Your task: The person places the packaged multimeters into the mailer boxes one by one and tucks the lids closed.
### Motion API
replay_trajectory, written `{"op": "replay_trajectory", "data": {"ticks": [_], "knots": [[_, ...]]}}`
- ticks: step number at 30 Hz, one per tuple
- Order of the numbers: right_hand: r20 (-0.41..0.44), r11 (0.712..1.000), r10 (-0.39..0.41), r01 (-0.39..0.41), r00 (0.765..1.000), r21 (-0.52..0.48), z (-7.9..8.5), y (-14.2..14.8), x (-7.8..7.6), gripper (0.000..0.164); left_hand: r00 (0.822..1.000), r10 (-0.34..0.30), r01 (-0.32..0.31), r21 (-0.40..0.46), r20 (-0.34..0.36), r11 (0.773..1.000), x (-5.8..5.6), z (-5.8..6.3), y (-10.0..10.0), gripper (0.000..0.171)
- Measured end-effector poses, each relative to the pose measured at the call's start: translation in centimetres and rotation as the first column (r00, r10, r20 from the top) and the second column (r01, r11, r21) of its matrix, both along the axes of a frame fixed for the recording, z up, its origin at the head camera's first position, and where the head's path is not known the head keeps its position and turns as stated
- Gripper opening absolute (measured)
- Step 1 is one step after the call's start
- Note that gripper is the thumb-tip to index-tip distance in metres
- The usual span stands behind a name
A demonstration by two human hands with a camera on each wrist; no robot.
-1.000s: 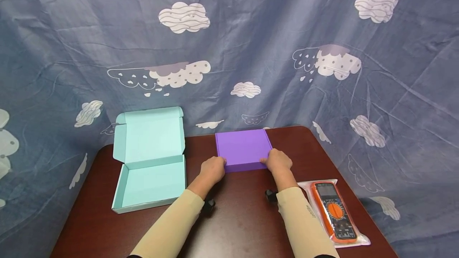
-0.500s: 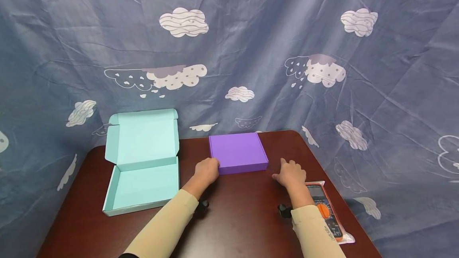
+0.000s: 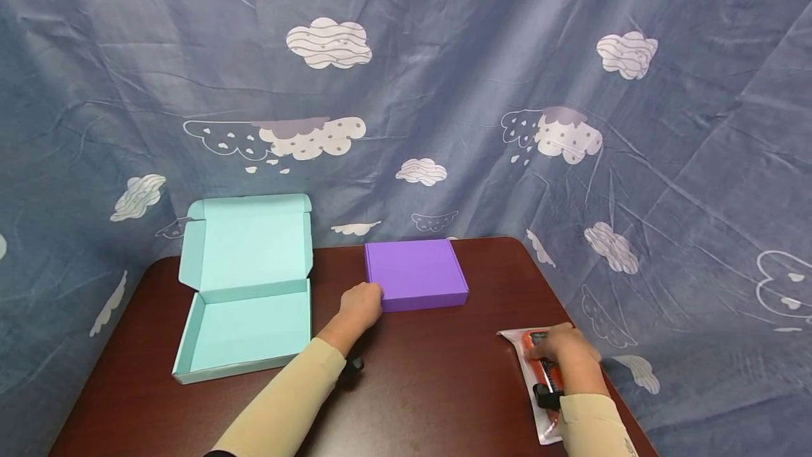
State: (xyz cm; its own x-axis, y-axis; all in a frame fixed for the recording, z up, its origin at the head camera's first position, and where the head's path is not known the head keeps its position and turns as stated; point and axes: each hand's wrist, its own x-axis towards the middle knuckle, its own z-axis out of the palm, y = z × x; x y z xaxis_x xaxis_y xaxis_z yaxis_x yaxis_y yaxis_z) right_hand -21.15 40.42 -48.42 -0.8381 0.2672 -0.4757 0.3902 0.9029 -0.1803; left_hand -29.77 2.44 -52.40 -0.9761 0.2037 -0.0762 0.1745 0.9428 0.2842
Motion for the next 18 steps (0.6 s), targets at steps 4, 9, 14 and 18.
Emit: {"op": "replay_trajectory", "data": {"ticks": [4, 9, 14, 18], "knots": [[0.057, 0.999, -0.032, 0.033, 0.998, -0.011, 0.0, 0.4, 0.3, 0.075, 1.000, 0.002, -0.002, -0.003, -0.012, 1.000, 0.0, -0.1, 0.0, 0.009], [0.051, 0.998, -0.060, 0.059, 0.997, 0.021, -0.3, 0.4, 0.1, 0.079, 1.000, 0.004, -0.004, 0.000, -0.022, 1.000, -0.2, -0.4, 0.0, 0.010], [0.047, 0.998, -0.045, 0.043, 0.998, 0.042, -0.6, 0.4, -0.4, 0.073, 1.000, 0.010, -0.010, 0.009, -0.021, 1.000, -0.1, -0.7, 0.0, 0.010], [0.064, 0.993, -0.089, 0.083, 0.994, 0.087, -0.6, 0.1, -1.5, 0.067, 0.999, 0.024, -0.024, 0.018, -0.044, 1.000, -0.1, -0.8, -0.1, 0.009]]}}
